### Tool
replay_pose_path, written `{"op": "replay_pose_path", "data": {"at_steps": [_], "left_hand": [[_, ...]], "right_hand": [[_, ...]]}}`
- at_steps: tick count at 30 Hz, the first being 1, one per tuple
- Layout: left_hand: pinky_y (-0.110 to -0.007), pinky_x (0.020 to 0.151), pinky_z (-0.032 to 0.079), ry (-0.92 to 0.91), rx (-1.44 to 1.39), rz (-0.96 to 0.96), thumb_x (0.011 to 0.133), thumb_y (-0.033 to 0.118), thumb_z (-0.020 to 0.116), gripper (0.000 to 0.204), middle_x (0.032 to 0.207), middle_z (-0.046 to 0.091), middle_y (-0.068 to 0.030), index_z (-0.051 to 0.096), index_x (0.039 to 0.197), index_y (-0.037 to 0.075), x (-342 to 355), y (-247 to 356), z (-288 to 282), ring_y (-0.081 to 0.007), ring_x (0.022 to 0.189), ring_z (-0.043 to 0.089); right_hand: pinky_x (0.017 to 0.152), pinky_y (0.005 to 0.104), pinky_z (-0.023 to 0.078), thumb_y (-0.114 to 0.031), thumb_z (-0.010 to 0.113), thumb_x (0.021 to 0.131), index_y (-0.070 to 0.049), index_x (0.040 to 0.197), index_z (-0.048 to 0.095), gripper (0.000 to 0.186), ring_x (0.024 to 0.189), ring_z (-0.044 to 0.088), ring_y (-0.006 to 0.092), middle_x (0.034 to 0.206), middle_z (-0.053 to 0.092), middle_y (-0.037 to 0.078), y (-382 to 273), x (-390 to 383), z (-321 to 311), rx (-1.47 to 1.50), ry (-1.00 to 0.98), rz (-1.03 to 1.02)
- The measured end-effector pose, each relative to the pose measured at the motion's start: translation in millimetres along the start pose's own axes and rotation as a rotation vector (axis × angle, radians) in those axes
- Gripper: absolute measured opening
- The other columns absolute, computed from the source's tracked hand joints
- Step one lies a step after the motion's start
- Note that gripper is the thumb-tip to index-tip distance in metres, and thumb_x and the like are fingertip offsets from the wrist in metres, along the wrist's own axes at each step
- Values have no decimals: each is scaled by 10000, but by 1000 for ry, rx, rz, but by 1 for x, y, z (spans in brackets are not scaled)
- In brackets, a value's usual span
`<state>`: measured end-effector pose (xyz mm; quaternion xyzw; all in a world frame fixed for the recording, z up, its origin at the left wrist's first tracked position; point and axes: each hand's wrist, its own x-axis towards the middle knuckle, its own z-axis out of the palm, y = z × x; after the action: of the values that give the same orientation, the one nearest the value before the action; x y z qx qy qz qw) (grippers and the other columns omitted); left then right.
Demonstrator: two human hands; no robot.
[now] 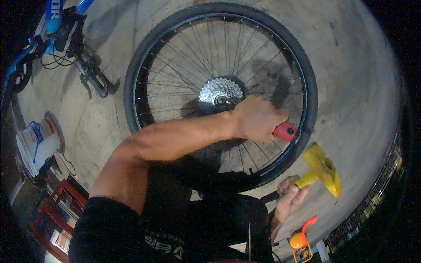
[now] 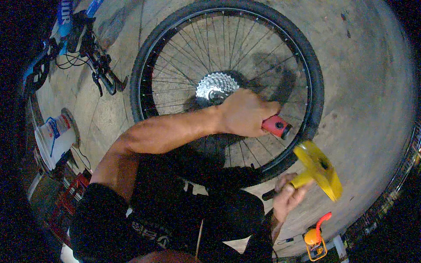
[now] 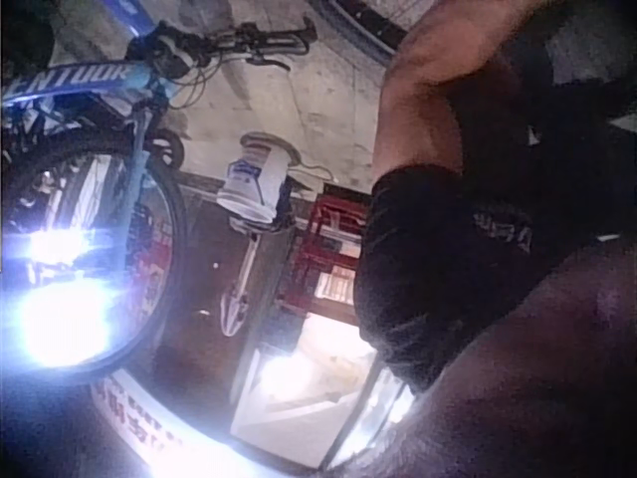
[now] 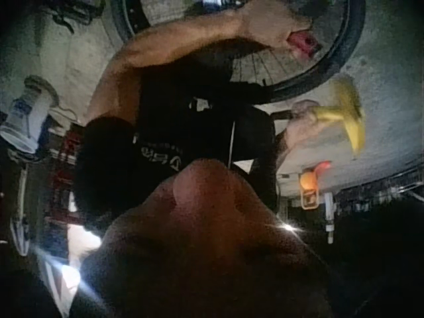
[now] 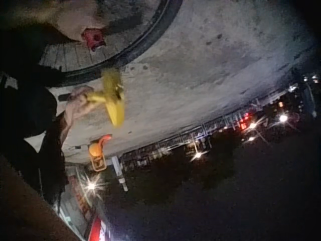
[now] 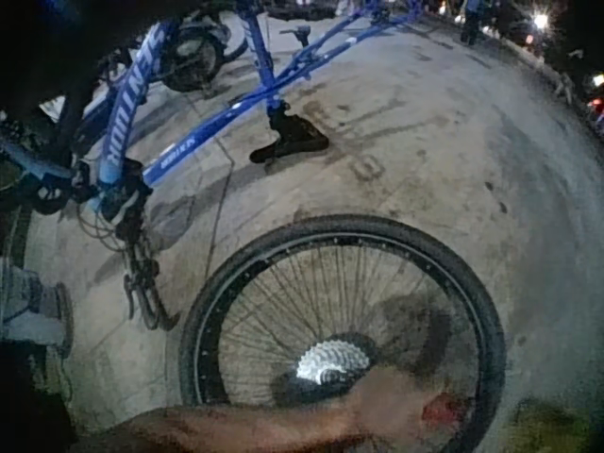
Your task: The person removes a bicycle wheel, inspects the cassette and hub, then uses a punch and hammer to tap the cassette area. The person retrieves tools from a red toolbox and continues tapping the wheel hub while holding the wheel on the floor.
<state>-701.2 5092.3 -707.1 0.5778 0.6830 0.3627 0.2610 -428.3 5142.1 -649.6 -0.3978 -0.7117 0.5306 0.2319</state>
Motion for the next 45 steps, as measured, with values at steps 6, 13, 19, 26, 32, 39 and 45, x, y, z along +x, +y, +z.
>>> {"op": "replay_pose_path", "data": {"at_steps": [6,13,19,26,32,39,45], "left_hand": [[-513,559,526,64,-8,47,712,315,729,295,654,639,-123,584,888,128,0,-2,4,-378,627,662],[-500,548,521,-26,-35,59,709,353,729,326,675,645,-106,579,906,141,-13,5,-2,-363,642,670],[-496,536,519,10,-77,106,706,369,734,356,702,656,-91,580,916,126,-15,6,3,-352,645,674],[-484,524,521,54,-74,107,692,352,738,363,669,644,-96,587,938,132,-14,2,-8,-351,617,665],[-488,522,519,66,-90,81,687,353,740,362,646,629,-101,582,932,138,-13,0,-4,-355,609,661],[-489,520,516,109,-118,111,696,363,735,335,658,630,-104,586,891,135,-16,-2,-1,-358,610,657],[-500,538,518,-5,-70,23,695,350,737,324,674,641,-101,581,887,140,-10,2,-13,-369,623,658]], "right_hand": [[468,278,363,-455,581,986,-196,1563,131,776,548,397,138,734,437,38,2,1,-1,-211,-28,93],[446,238,346,-437,566,996,-212,1584,98,784,549,385,106,719,389,22,-19,2,4,160,205,20],[453,235,349,-414,541,1011,-199,1592,84,770,549,384,106,726,394,25,-16,-7,2,98,142,37],[462,233,348,-404,533,1018,-197,1592,87,756,562,389,102,733,398,28,-17,-7,4,98,161,71],[463,229,343,-381,532,1022,-183,1590,92,745,577,392,92,746,408,26,-16,-7,0,93,166,59],[478,245,356,-415,596,983,-166,1588,103,820,581,405,109,755,439,36,-17,-5,0,88,165,79],[478,255,368,-413,591,986,-140,1584,112,813,587,431,120,755,456,52,-23,-2,3,34,121,95]]}}
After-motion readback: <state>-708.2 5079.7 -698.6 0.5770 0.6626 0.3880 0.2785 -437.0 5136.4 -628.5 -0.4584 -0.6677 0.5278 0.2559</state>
